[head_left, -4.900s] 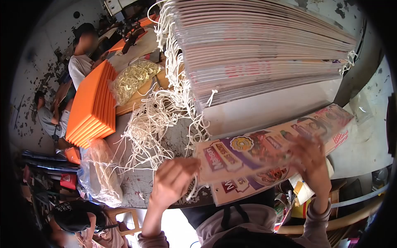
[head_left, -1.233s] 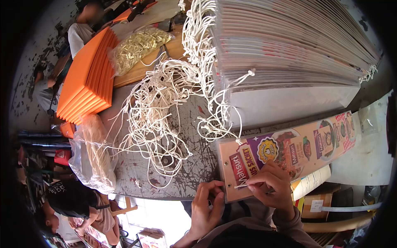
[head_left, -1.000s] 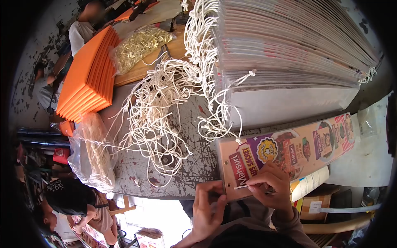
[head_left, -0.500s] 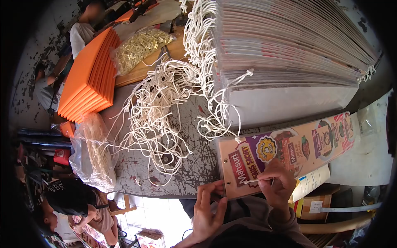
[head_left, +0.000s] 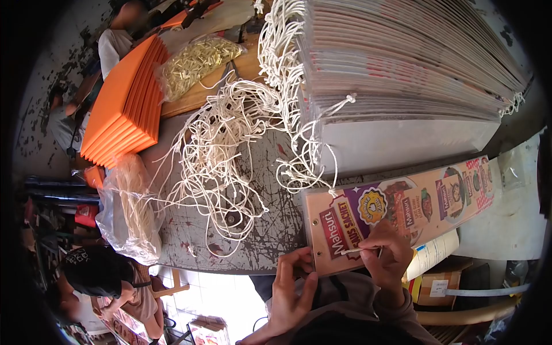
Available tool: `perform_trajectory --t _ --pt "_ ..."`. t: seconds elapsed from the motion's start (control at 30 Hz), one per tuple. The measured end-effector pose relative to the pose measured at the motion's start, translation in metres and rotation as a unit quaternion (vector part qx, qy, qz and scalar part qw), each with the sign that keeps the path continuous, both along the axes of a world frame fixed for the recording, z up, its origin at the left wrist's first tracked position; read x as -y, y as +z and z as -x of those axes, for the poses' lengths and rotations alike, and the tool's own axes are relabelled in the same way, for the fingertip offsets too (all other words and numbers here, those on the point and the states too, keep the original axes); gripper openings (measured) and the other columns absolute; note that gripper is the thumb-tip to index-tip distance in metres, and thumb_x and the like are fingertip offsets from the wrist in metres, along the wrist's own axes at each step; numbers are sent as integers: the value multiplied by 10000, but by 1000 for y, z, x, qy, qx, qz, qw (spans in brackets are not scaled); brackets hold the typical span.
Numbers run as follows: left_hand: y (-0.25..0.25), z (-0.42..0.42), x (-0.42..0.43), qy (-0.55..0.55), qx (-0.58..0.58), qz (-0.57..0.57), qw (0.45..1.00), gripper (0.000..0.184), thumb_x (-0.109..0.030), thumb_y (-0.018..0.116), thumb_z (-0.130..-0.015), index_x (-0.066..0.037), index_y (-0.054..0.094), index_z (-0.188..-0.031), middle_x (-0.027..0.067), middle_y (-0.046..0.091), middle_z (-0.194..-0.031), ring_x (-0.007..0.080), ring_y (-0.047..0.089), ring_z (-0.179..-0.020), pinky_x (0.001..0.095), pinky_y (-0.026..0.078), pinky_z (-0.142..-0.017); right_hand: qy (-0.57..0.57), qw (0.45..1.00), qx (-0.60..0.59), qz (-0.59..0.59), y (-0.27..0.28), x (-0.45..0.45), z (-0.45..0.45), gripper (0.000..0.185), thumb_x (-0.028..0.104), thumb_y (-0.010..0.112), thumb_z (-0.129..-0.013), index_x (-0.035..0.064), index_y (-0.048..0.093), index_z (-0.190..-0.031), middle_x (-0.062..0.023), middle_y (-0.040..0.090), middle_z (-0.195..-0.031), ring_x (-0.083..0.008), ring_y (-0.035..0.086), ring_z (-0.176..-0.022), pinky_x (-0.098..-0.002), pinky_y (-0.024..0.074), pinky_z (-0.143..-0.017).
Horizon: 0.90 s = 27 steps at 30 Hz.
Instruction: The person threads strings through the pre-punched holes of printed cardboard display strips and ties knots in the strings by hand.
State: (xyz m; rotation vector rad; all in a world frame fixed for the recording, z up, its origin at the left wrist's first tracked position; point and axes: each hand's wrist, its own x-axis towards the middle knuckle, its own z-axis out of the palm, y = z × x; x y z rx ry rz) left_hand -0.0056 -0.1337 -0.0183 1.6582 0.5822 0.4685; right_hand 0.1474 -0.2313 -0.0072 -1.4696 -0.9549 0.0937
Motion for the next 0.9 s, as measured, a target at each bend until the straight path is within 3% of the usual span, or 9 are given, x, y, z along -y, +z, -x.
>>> perform_trajectory --t 0.07,0.4,0.5,0.57,0.9 --pt "-1 0 1 22 -4 56 998 382 65 508 -779 68 435 -1154 137 478 -968 172 517 -801 274 446 -727 0 1000 -3 1 0 1 0 176 -76 611 -632 20 604 -779 -25 519 -607 -98 404 -515 -216 301 -473" --pt "1 0 -4 9 -10 51 999 383 60 490 -791 70 427 -1168 128 470 -956 164 513 -803 259 432 -743 -3 1000 -5 0 -1 0 0 180 -80 609 -623 24 604 -769 -20 508 -589 -98 396 -508 -220 295 -477" --pt "4 0 -9 6 -20 113 993 342 38 475 -817 65 434 -1155 110 464 -962 138 497 -804 244 422 -729 -4 1000 -3 -3 -2 0 0 177 -77 610 -624 26 604 -768 -19 505 -587 -96 394 -506 -220 294 -476" --pt "9 -2 -14 8 -3 272 962 292 11 461 -846 55 444 -1134 79 464 -935 102 469 -808 217 400 -699 -3 1000 -2 -3 -2 -1 0 177 -76 610 -625 27 605 -768 -18 505 -588 -96 393 -506 -220 293 -476" --pt "-1 -3 -21 -10 -82 194 977 173 7 488 -841 24 533 -1008 58 506 -838 84 465 -695 200 374 -604 7 999 30 38 5 2 -1 209 -51 633 -613 56 618 -793 -17 525 -601 -127 433 -510 -242 337 -478"
